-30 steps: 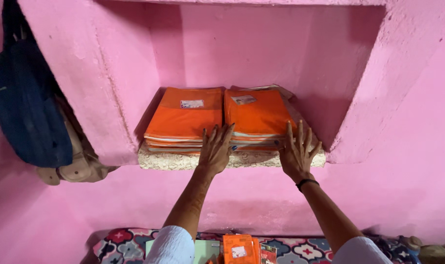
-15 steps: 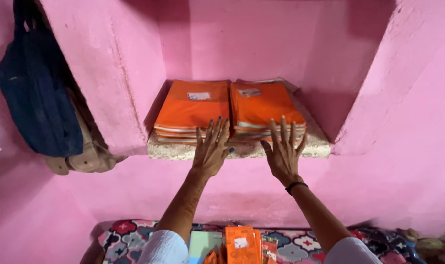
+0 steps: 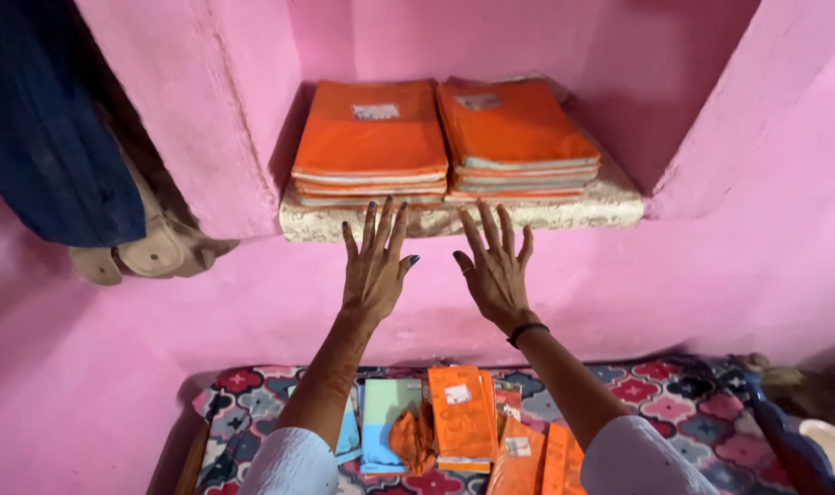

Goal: The person wipes the covers of several orange and light green notebooks with an orange cloth. They handle the notebooks one by one, wiping the front and back covers, and then place them into a recessed wall shelf.

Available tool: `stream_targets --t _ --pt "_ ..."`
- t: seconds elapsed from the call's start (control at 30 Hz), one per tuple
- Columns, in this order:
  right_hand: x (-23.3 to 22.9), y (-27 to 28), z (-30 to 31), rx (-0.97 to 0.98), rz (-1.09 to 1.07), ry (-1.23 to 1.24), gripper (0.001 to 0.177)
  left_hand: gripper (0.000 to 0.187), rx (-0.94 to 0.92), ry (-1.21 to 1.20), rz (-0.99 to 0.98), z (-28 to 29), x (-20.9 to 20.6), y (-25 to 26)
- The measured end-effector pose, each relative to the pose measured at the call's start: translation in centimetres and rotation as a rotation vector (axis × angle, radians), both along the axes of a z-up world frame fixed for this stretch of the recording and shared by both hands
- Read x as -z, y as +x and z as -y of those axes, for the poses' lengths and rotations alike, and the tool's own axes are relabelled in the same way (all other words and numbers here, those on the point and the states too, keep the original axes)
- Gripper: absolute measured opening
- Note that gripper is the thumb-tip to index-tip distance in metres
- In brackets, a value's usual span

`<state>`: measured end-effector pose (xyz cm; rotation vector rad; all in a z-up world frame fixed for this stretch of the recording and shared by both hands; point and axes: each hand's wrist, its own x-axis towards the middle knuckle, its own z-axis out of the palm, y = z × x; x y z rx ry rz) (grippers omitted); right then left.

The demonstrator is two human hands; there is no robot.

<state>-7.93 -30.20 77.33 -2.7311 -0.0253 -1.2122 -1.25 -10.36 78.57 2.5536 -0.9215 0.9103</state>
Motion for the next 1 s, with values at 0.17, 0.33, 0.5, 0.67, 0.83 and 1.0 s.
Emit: stream_targets --t 0.17,0.33,0.5,0.67,0.83,1.0 --pt "4.3 0.0 -1.1 0.014 -0.062 -0.002 0.077 0.091 -0.002 0.049 -0.069 -1.5 4.9 0.0" --pt "11.0 0.5 -0.7 0.049 -0.111 0.02 0.078 0.088 -0.007 0.055 -0.095 -2.6 12.0 0.5" --pt "21.8 1.7 1.0 0.062 -0.138 0.038 0.072 0.084 -0.025 0.043 -0.131 -2.3 22.8 1.7" --pt "36.0 2.2 2.9 0.076 -0.159 0.084 0.069 0.083 -0.007 0.071 -0.185 -1.5 36.6 3.0" --pt "51.0 2.8 4.1 0.112 -0.192 0.116 0.067 0.079 -0.024 0.106 -0.189 -1.9 50.6 5.0" --pt "64.8 3.0 4.5 0.084 -0.166 0.14 0.069 0.079 -0.011 0.083 -0.231 -3.0 64.3 5.7"
